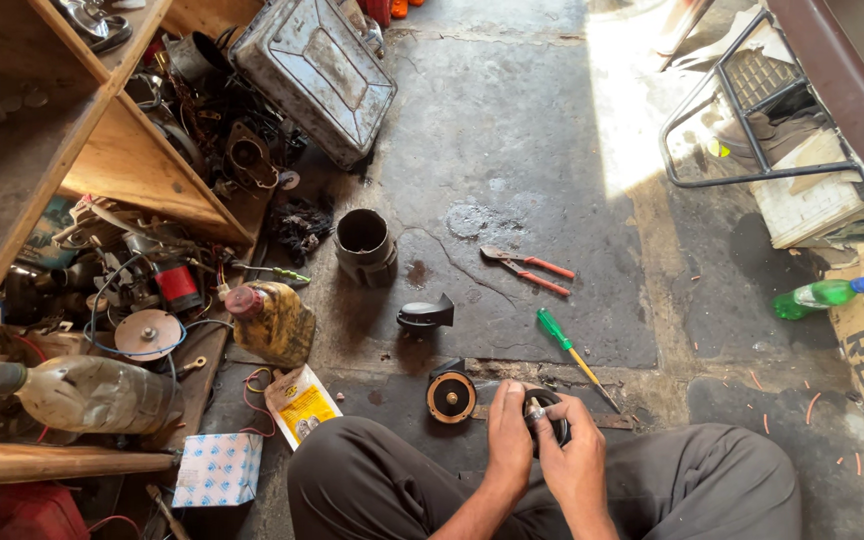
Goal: The person sits cross-legged on the workshop floor and works on a small round electrical component held in their lap, prying and twisting at its parts with their hands. They occasionally pick up a screwdriver from the floor and use it on the component, then resume working it by hand.
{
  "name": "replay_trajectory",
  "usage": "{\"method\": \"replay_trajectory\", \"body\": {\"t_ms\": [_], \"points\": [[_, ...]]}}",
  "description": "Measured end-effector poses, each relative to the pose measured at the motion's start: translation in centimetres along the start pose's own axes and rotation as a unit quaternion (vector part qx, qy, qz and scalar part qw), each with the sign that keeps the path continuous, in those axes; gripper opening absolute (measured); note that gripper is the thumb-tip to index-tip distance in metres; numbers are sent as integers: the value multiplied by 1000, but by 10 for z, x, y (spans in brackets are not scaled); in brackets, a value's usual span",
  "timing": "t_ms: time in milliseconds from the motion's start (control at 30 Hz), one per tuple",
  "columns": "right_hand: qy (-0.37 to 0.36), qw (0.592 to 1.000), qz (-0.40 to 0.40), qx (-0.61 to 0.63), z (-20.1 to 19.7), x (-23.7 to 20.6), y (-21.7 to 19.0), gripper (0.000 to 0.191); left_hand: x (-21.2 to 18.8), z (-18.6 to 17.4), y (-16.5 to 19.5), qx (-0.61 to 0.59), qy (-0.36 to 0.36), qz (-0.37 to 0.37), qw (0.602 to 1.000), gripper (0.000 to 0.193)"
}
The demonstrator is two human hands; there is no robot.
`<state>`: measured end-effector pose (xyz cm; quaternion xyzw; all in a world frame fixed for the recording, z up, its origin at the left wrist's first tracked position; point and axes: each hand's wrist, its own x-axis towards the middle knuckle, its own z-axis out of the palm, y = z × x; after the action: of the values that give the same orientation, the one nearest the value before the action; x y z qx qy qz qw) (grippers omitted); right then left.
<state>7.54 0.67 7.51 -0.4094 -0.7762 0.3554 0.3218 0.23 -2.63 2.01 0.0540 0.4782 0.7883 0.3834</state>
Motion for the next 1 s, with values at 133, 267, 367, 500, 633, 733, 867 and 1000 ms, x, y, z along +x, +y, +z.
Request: {"method": "replay_trajectory", "body": {"t_ms": [133,267,367,500,633,733,867,1000], "points": [[-22,999,34,25,-1,1,8,14,4,-2,-3,6,13,6,1000,32],[-60,989,131,-32,-6,4,17,16,6,-1,-3,5,2,6,1000,31],[-37,997,63,-38,-7,5,26,16,1,5,2,81,13,-21,996,31],[7,1000,1,21,-7,3,44,15,-12,12,18,364,2,41,930,39],[3,979,102,177,-6,6,69,10,-23,15,30,285,-69,-37,955,44],[-46,933,203,295,-8,9,87,8,-43,15,17,281,-49,64,956,45],[-1,941,224,253,-15,16,104,8,-88,2,-45,306,36,172,936,31],[35,930,229,286,-24,22,111,7,-105,-29,-117,518,-232,108,817,17]]}}
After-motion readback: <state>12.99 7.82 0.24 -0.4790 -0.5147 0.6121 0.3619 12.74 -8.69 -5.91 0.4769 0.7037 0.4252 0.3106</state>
